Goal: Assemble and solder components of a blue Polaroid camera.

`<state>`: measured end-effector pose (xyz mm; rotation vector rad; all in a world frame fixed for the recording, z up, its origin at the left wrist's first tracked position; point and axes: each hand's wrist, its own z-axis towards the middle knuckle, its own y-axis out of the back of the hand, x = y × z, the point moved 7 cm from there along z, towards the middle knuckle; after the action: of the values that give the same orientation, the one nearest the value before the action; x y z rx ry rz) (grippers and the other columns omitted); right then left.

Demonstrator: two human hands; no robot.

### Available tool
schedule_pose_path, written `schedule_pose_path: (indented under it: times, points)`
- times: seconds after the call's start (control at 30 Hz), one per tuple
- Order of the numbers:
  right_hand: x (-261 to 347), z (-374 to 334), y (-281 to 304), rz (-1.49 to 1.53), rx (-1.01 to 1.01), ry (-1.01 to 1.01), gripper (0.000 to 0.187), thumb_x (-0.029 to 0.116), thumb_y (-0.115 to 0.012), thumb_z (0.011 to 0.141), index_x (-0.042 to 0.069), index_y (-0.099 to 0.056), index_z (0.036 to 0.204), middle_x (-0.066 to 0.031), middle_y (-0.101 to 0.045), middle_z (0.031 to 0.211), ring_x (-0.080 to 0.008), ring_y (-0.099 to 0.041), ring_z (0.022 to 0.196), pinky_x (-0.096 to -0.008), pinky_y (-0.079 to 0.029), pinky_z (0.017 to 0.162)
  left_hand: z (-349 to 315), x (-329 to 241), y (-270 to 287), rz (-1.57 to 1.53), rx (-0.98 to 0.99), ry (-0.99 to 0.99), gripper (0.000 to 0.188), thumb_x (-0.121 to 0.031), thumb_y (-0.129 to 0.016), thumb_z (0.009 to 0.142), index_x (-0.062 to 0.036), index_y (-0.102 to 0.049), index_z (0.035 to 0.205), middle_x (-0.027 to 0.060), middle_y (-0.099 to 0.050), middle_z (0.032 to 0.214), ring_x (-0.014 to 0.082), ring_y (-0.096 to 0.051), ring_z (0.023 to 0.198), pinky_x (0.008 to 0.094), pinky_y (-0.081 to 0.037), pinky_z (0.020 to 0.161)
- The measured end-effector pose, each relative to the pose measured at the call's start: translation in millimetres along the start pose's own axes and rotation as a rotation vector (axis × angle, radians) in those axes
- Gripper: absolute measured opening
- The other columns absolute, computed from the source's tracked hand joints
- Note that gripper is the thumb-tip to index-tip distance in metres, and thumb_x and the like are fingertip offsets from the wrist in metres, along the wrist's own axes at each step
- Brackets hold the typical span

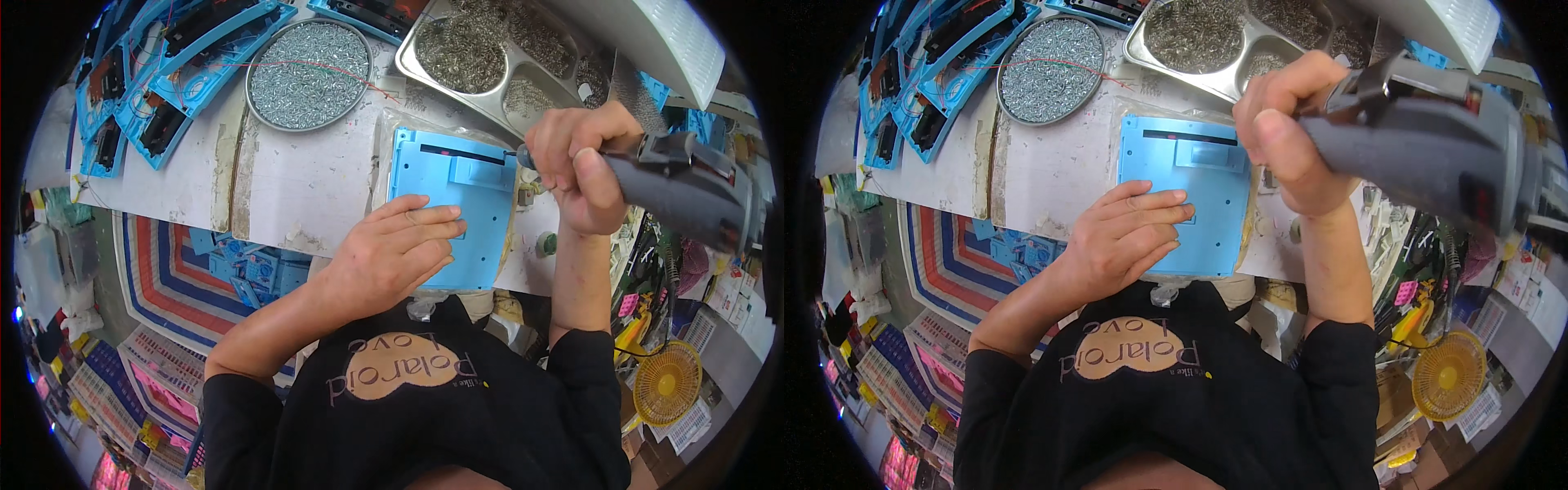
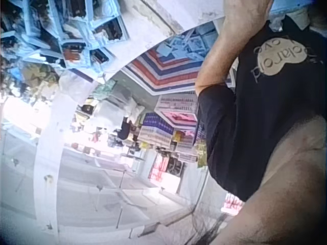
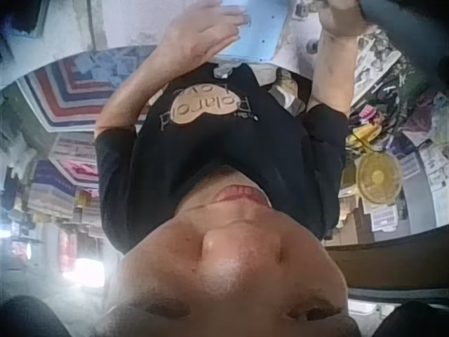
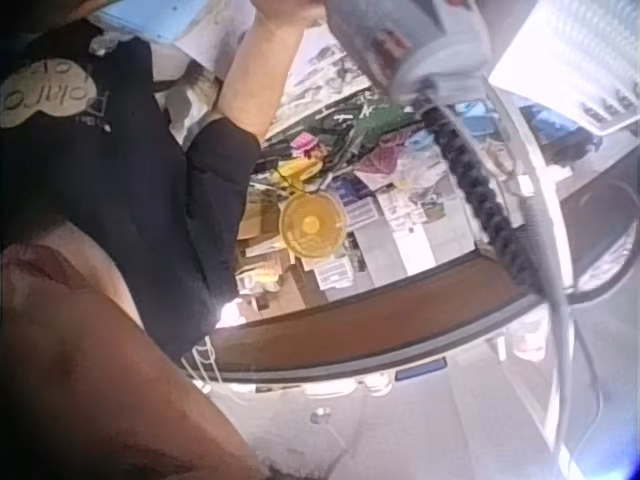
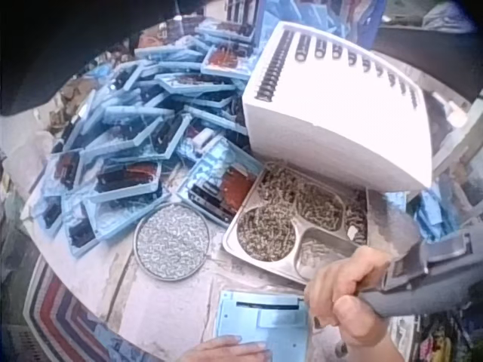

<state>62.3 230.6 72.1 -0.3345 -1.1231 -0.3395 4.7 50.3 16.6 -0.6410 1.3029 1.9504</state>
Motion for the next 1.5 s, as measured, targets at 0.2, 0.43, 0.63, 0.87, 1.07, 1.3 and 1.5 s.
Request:
schedule_pose_path:
  times: [0.2,0.43,0.63,0.87,1.07,1.3,1.5]
  points:
    - [56.8,0.4,-13.7,0.144,0.082,0.120,0.019,0.025,-0.063,0.093,0.009,-0.055,0.102,0.0042,-0.052,0.060,-0.0096,-0.048,0.051,-0.0261,-0.039,0.053,-0.3,0.5,6.9,-0.094,-0.131,-0.007,0.015,-0.002,-0.074,0.083,-0.0054,-0.068,0.097,0.0112,-0.075,0.113,0.0270,-0.069,0.115,0.0457,-0.051,0.102]
    - [62.7,-10.9,-61.0,0.340,0.212,0.101,0.024,0.030,-0.072,0.094,0.014,-0.055,0.100,0.0067,-0.061,0.062,-0.0068,-0.057,0.049,-0.0222,-0.043,0.048,-5.3,1.1,21.2,-0.110,-0.269,0.009,0.013,-0.002,-0.072,0.086,-0.0052,-0.068,0.098,0.0118,-0.076,0.108,0.0276,-0.071,0.110,0.0475,-0.050,0.102]
    - [61.0,-9.1,-66.7,0.331,0.193,0.069,0.024,0.031,-0.070,0.094,0.014,-0.055,0.100,0.0066,-0.061,0.062,-0.0073,-0.058,0.050,-0.0223,-0.043,0.049,-13.2,4.9,23.2,-0.162,-0.311,0.000,0.013,-0.003,-0.071,0.087,-0.0054,-0.067,0.099,0.0114,-0.076,0.105,0.0279,-0.072,0.108,0.0481,-0.049,0.103]
    - [56.7,-4.7,-75.3,0.315,0.140,0.009,0.024,0.032,-0.068,0.095,0.013,-0.053,0.101,0.0071,-0.058,0.061,-0.0070,-0.057,0.050,-0.0224,-0.042,0.050,-16.1,0.2,37.6,-0.028,-0.333,-0.082,0.017,-0.003,-0.073,0.085,-0.0039,-0.068,0.101,0.0107,-0.075,0.104,0.0276,-0.072,0.106,0.0475,-0.050,0.101]
    - [45.3,5.1,-83.0,0.247,0.100,-0.036,0.023,0.032,-0.061,0.096,0.013,-0.051,0.103,0.0073,-0.055,0.061,-0.0077,-0.052,0.049,-0.0254,-0.040,0.052,-15.1,1.5,54.6,0.093,-0.200,-0.138,0.014,-0.002,-0.075,0.082,-0.0032,-0.070,0.096,0.0114,-0.075,0.104,0.0273,-0.072,0.104,0.0458,-0.051,0.101]
    - [3.6,40.6,-66.3,0.175,0.042,0.139,0.015,0.017,-0.056,0.097,0.005,-0.052,0.104,-0.0023,-0.048,0.061,-0.0125,-0.044,0.053,-0.0299,-0.039,0.052,-25.2,36.8,80.2,0.170,-0.418,0.127,0.019,-0.007,-0.081,0.078,-0.0105,-0.068,0.091,0.0053,-0.074,0.099,0.0215,-0.072,0.102,0.0450,-0.048,0.099]
    - [-22.6,42.0,-75.8,0.189,0.018,0.078,0.012,0.010,-0.058,0.096,0.003,-0.049,0.096,-0.0044,-0.048,0.062,-0.0124,-0.043,0.053,-0.0300,-0.039,0.050,-24.1,15.3,34.2,0.044,-0.290,0.015,0.019,-0.008,-0.081,0.079,-0.0079,-0.065,0.089,0.0047,-0.074,0.107,0.0207,-0.070,0.111,0.0472,-0.044,0.104]
